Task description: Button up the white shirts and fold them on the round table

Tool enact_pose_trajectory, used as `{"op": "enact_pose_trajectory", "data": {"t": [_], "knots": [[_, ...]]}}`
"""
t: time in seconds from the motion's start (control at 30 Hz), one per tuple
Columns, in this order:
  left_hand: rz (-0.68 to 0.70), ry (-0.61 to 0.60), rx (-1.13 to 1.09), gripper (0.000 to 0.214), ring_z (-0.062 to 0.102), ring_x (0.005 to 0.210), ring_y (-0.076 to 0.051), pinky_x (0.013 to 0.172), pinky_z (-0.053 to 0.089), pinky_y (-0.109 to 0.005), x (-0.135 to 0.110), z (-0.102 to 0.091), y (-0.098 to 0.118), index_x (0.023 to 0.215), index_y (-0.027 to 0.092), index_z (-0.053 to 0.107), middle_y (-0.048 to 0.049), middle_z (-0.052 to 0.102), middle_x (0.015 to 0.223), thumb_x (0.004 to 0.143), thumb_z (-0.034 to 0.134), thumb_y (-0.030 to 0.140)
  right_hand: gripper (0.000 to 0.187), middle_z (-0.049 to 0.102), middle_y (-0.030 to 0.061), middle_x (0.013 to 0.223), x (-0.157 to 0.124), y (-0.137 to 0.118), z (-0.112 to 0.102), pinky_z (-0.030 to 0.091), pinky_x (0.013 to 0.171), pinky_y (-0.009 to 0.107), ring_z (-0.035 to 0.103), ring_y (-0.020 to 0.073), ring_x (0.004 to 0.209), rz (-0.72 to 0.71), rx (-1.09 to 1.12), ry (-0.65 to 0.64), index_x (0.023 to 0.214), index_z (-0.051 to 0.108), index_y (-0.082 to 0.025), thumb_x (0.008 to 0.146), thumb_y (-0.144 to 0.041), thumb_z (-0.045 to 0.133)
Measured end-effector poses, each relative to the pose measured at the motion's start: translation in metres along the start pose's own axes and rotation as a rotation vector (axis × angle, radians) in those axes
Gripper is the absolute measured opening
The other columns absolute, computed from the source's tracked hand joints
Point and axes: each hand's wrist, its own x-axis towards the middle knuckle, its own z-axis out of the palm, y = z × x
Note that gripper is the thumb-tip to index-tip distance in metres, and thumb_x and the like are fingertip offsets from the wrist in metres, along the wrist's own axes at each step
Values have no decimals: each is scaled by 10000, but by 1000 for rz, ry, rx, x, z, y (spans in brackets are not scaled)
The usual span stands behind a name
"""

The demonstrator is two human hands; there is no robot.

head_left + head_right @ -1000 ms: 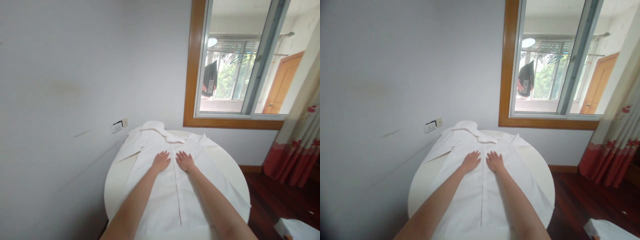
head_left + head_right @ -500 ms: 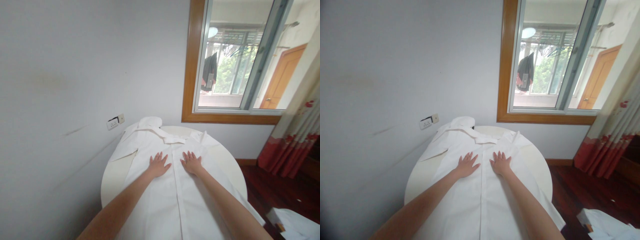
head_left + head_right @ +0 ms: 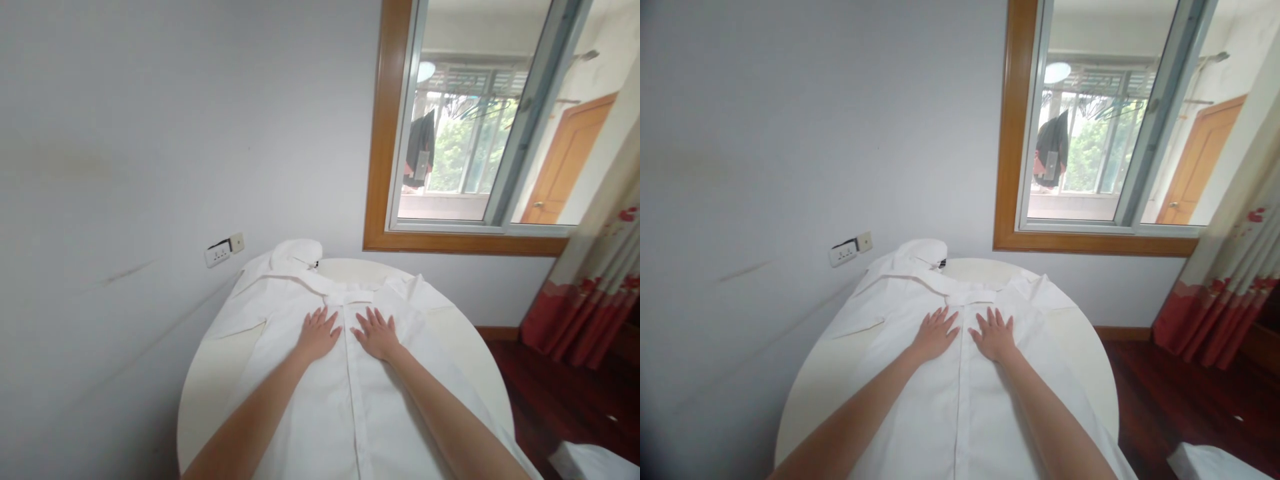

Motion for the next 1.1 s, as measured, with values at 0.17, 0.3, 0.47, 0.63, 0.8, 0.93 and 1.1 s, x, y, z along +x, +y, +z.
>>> {"op": "enact_pose_trajectory", "data": {"t": [0.17, 0.3, 0.47, 0.63, 0.8, 0.93, 1.1], "knots": [[41, -23, -25, 610, 171, 1392, -264, 1109, 121, -504, -14, -2, 6, 1412, 302, 315, -65, 241, 1506, 888, 183, 586, 683, 105, 76, 1532, -22, -1, -2, 16, 1052, 606, 35, 299, 1402, 25, -1, -14, 1446, 235, -305, 868, -660, 152], [43, -30, -45, 645, 148, 1396, -276, 1107, 104, -520, -26, -5, 14, 1417, 298, 304, -76, 223, 1511, 874, 163, 618, 680, 107, 72, 1533, -38, 1, 0, 11, 1050, 609, 33, 303, 1402, 34, -5, 5, 1444, 244, -306, 870, -657, 149], [16, -21, -60, 651, 155, 1396, -268, 1114, 104, -508, -29, -5, 17, 1416, 300, 306, -60, 241, 1507, 871, 154, 622, 630, 252, 88, 1497, -31, 5, -1, 88, 1058, 568, 148, 299, 1377, 3, -3, 76, 1415, 316, -278, 885, -608, 233], [1, -19, -66, 654, 162, 1394, -265, 1115, 110, -496, -29, -5, 18, 1415, 288, 312, -61, 239, 1507, 873, 151, 617, 512, 401, 129, 1370, 1, 14, -14, 225, 1037, 413, 331, 256, 1249, 41, -90, 355, 1379, 367, -185, 883, -311, 398], [-13, -6, -71, 657, 163, 1393, -273, 1110, 111, -509, -31, -4, 19, 1411, 294, 318, -77, 248, 1503, 869, 156, 627, 464, 426, 130, 1301, 44, 27, -35, 361, 893, 378, 444, 275, 1115, 124, -165, 323, 1324, 465, -258, 860, -262, 454], [-6, 19, -69, 663, 172, 1392, -270, 1114, 116, -503, -32, -2, 18, 1421, 278, 302, -79, 262, 1497, 873, 152, 619, 287, 541, 125, 1148, 91, 34, -60, 418, 805, 327, 558, 243, 989, 120, -53, 205, 1011, 686, -218, 861, -306, 457], [-3, 4, -57, 648, 162, 1395, -267, 1120, 110, -499, -32, -1, 17, 1421, 280, 304, -67, 242, 1505, 880, 156, 605, 380, 619, 138, 1081, 151, 25, -83, 437, 757, 260, 621, 170, 874, 104, 302, 219, 1136, 615, -95, 893, -279, 388]]}}
